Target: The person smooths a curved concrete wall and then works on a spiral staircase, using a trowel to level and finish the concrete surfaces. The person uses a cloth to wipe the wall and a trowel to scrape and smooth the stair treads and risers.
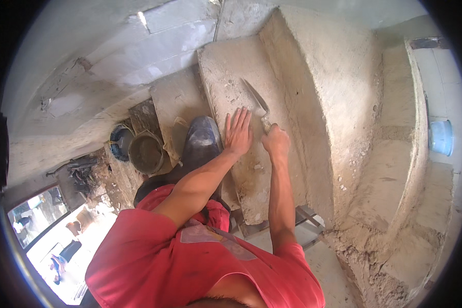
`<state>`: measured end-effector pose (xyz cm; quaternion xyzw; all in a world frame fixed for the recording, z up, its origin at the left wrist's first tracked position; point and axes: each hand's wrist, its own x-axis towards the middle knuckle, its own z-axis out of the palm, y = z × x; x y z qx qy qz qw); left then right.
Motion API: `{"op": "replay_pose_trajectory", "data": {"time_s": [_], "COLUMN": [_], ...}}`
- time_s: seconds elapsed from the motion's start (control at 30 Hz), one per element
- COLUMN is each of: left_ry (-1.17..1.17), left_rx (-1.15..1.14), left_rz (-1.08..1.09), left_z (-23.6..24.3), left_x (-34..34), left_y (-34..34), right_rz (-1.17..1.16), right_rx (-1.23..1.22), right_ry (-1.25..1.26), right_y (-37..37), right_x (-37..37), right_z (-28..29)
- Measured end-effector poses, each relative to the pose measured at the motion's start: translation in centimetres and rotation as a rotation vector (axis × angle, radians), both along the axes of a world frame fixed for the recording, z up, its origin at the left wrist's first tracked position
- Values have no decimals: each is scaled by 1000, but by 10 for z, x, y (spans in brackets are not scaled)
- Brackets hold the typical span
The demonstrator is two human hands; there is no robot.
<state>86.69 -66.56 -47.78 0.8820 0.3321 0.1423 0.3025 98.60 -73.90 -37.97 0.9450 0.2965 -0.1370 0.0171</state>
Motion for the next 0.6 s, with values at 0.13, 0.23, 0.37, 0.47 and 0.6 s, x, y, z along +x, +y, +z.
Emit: {"op": "replay_pose_trajectory", "data": {"time_s": [0.13,0.23,0.37,0.47,0.6], "left_ry": [-133,-213,-317,-331,-427], "left_rx": [-56,-112,-272,-422,-500], "left_rz": [45,183,261,256,222], "left_z": [-5,-7,-13,-28,-61], "left_x": [-23,-40,-37,-34,-31], "left_y": [9,19,28,35,49], "right_rz": [-34,8,119,8,14], "right_rx": [43,43,14,95,92], "right_ry": [-63,-55,48,30,-17], "right_y": [2,7,8,20,39], "right_x": [-16,-49,-69,-64,-70], "right_z": [-3,-20,-16,-3,-7]}}
